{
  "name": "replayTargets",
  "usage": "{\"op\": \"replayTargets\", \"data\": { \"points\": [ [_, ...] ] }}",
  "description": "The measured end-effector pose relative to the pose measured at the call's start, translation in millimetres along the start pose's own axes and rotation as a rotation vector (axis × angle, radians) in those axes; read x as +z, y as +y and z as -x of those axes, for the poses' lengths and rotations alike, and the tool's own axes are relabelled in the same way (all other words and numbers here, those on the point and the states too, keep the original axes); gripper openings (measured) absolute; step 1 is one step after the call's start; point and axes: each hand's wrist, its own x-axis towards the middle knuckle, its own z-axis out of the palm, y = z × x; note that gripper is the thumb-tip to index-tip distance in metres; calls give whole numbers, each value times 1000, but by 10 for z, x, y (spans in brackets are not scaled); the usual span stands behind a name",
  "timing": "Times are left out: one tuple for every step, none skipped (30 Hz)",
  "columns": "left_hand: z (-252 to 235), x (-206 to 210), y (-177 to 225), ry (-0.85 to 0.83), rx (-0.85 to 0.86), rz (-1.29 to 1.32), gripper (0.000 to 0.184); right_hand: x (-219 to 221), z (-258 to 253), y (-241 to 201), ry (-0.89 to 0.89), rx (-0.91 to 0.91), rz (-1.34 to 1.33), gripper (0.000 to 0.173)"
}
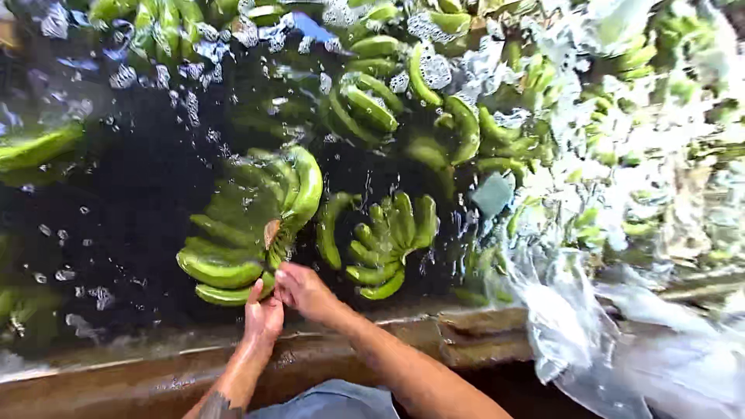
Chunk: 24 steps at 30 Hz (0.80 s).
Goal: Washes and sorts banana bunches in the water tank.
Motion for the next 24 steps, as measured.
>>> {"op": "replayTargets", "data": {
  "points": [
    [40,-50,4,-18,-3,33,23,-78,31,22,68,-2,90,37],
    [59,-34,9,-28,-6,66,28,-197,-39,53,153,20,227,38],
    [80,7,9,-33,-7,78,32,-317,-137,64,202,73,367,39],
    [109,40,2,-31,-6,74,32,-401,-213,64,217,123,490,40],
    [144,58,-7,-23,-3,67,31,-444,-260,66,213,152,574,42],
    [176,56,-18,-21,0,63,30,-465,-283,64,209,182,624,43],
    [201,49,-29,-21,-1,51,29,-483,-294,68,223,211,648,43],
    [219,40,-45,-22,-2,33,28,-502,-301,77,248,241,656,44],
    [232,48,-64,-18,0,10,27,-516,-307,93,272,257,653,44],
    [237,72,-79,-18,1,-4,26,-521,-315,102,283,270,642,45],
    [244,114,-91,-16,3,-11,26,-511,-322,111,293,283,629,46],
    [254,167,-111,-8,7,-16,27,-490,-329,140,318,289,606,46],
    [255,218,-144,-2,14,-24,30,-448,-329,169,356,291,563,45],
    [243,252,-194,4,27,-29,37,-388,-314,185,388,293,485,44],
    [233,257,-246,9,43,-47,41,-329,-266,191,392,298,382,42],
    [227,229,-277,8,59,-60,41,-301,-191,223,376,291,310,40],
    [230,205,-260,-7,72,-77,39,-320,-115,256,342,267,258,40],
    [258,193,-229,-23,77,-90,37,-377,-41,253,300,250,233,40],
    [308,190,-209,-26,72,-98,33,-432,18,243,280,241,233,41],
    [359,213,-210,-26,55,-104,32,-459,29,240,306,229,238,41],
    [402,250,-253,-25,33,-111,33,-457,9,244,358,228,237,40],
    [422,293,-322,-18,20,-115,35,-424,-14,260,404,242,237,39],
    [405,338,-381,-14,18,-117,37,-380,-3,267,402,250,228,39],
    [360,379,-407,-21,23,-124,36,-346,73,257,347,228,215,37]
  ]
}}
